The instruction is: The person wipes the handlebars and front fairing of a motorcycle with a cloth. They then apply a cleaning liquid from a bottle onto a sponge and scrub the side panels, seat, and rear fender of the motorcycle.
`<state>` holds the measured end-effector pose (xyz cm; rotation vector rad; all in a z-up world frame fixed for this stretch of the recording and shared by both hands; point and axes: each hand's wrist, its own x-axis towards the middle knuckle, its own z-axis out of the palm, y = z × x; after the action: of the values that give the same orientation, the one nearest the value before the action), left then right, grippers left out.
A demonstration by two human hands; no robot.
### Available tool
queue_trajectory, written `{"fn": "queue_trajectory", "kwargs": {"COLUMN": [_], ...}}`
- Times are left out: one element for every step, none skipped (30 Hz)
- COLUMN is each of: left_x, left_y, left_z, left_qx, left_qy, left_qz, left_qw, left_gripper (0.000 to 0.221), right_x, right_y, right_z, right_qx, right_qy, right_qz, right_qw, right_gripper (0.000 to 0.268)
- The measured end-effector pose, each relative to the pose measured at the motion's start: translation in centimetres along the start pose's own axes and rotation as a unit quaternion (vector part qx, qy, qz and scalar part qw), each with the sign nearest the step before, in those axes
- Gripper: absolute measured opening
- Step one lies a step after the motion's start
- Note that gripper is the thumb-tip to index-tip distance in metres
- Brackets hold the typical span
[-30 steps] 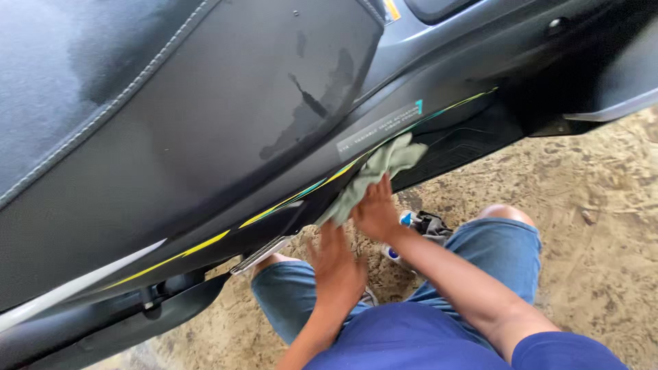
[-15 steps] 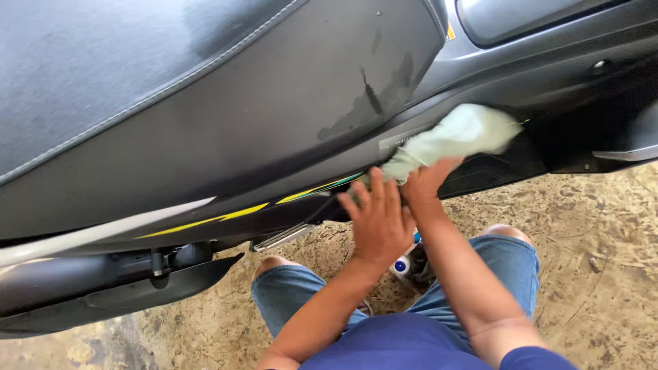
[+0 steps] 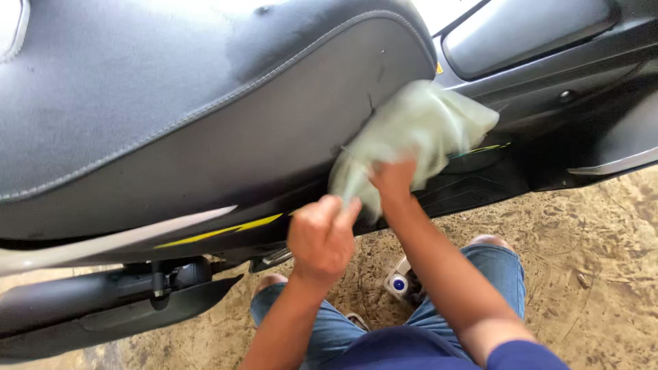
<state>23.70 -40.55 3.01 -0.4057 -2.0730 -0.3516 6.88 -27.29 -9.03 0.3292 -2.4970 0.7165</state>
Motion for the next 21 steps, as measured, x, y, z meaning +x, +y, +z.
{"fn": "queue_trajectory", "kwargs": {"left_x": [0.0, -0.4, -0.9, -1.4, -1.8, -2.1, -2.0, -1.7, -1.5, -1.0, 0.0, 1.0, 1.6, 2.0, 1.9, 1.3, 0.3, -1.1, -2.9, -4.7, -6.3], "left_y": [-0.2, -0.9, -2.0, -3.1, -4.0, -4.7, -5.1, -4.8, -4.1, -3.4, -3.1, -2.3, -1.4, -0.9, -1.4, -2.2, -3.4, -4.7, -6.1, -7.2, -7.7], "left_z": [-0.2, -1.3, -2.7, -3.9, -5.1, -6.4, -6.8, -6.5, -6.4, -5.9, -4.5, -3.0, -2.1, -1.6, -2.5, -3.7, -5.0, -6.6, -8.6, -10.2, -11.3], "left_qx": [0.011, 0.067, 0.122, 0.173, 0.22, 0.213, 0.207, 0.21, 0.213, 0.217, 0.127, 0.091, 0.103, 0.101, 0.104, 0.115, 0.134, 0.17, 0.199, 0.225, 0.247], "left_qy": [0.004, 0.042, 0.079, 0.139, 0.193, 0.198, 0.213, 0.18, 0.142, 0.104, 0.09, 0.057, 0.022, 0.0, 0.018, 0.035, 0.066, 0.107, 0.132, 0.154, 0.171], "left_qz": [-0.018, -0.03, -0.042, -0.09, -0.137, -0.177, -0.215, -0.184, -0.154, -0.122, -0.071, -0.035, -0.005, 0.012, -0.008, -0.025, -0.047, -0.078, -0.11, -0.142, -0.164], "left_qw": [1.0, 0.996, 0.988, 0.971, 0.946, 0.94, 0.93, 0.943, 0.954, 0.963, 0.985, 0.994, 0.994, 0.995, 0.994, 0.992, 0.988, 0.977, 0.965, 0.952, 0.94], "left_gripper": [0.02, 0.016, 0.013, 0.009, 0.007, 0.006, 0.009, 0.006, 0.005, 0.007, 0.008, 0.009, 0.011, 0.011, 0.011, 0.012, 0.012, 0.012, 0.012, 0.013, 0.013], "right_x": [0.8, 1.0, 0.7, 0.4, -0.1, -0.5, -0.3, -0.2, 0.4, 0.9, 1.5, 2.9, 5.0, 6.2, 6.3, 6.2, 6.3, 5.1, 2.9, 1.5, 0.6], "right_y": [-0.9, -3.1, -6.4, -10.3, -12.8, -13.3, -13.5, -13.5, -12.1, -10.2, -7.8, -5.5, -4.8, -5.5, -7.2, -9.3, -11.5, -14.6, -18.4, -21.2, -22.5], "right_z": [-0.8, -1.6, -2.3, -3.0, -4.2, -5.8, -6.8, -7.2, -7.2, -7.3, -8.1, -9.0, -8.9, -8.8, -8.9, -9.2, -9.5, -9.5, -9.5, -9.9, -10.6], "right_qx": [-0.015, -0.027, -0.04, 0.091, 0.218, 0.223, 0.226, 0.229, 0.246, 0.263, 0.248, 0.232, 0.162, 0.09, 0.11, 0.131, 0.15, 0.149, 0.092, 0.137, 0.178], "right_qy": [-0.027, -0.063, -0.1, -0.007, 0.084, 0.024, -0.03, -0.085, -0.051, -0.018, -0.021, -0.024, 0.025, 0.075, 0.078, 0.082, 0.087, 0.067, 0.035, -0.011, -0.057], "right_qz": [0.019, -0.034, -0.087, -0.189, -0.279, -0.264, -0.257, -0.249, -0.241, -0.232, -0.169, -0.106, -0.061, -0.017, -0.019, -0.022, -0.025, -0.112, -0.183, -0.24, -0.293], "right_qw": [0.999, 0.997, 0.99, 0.978, 0.932, 0.938, 0.939, 0.937, 0.938, 0.936, 0.954, 0.967, 0.985, 0.993, 0.991, 0.988, 0.985, 0.98, 0.978, 0.961, 0.938], "right_gripper": [0.078, 0.075, 0.073, 0.078, 0.085, 0.091, 0.098, 0.105, 0.105, 0.104, 0.084, 0.065, 0.069, 0.074, 0.074, 0.075, 0.075, 0.077, 0.071, 0.071, 0.071]}}
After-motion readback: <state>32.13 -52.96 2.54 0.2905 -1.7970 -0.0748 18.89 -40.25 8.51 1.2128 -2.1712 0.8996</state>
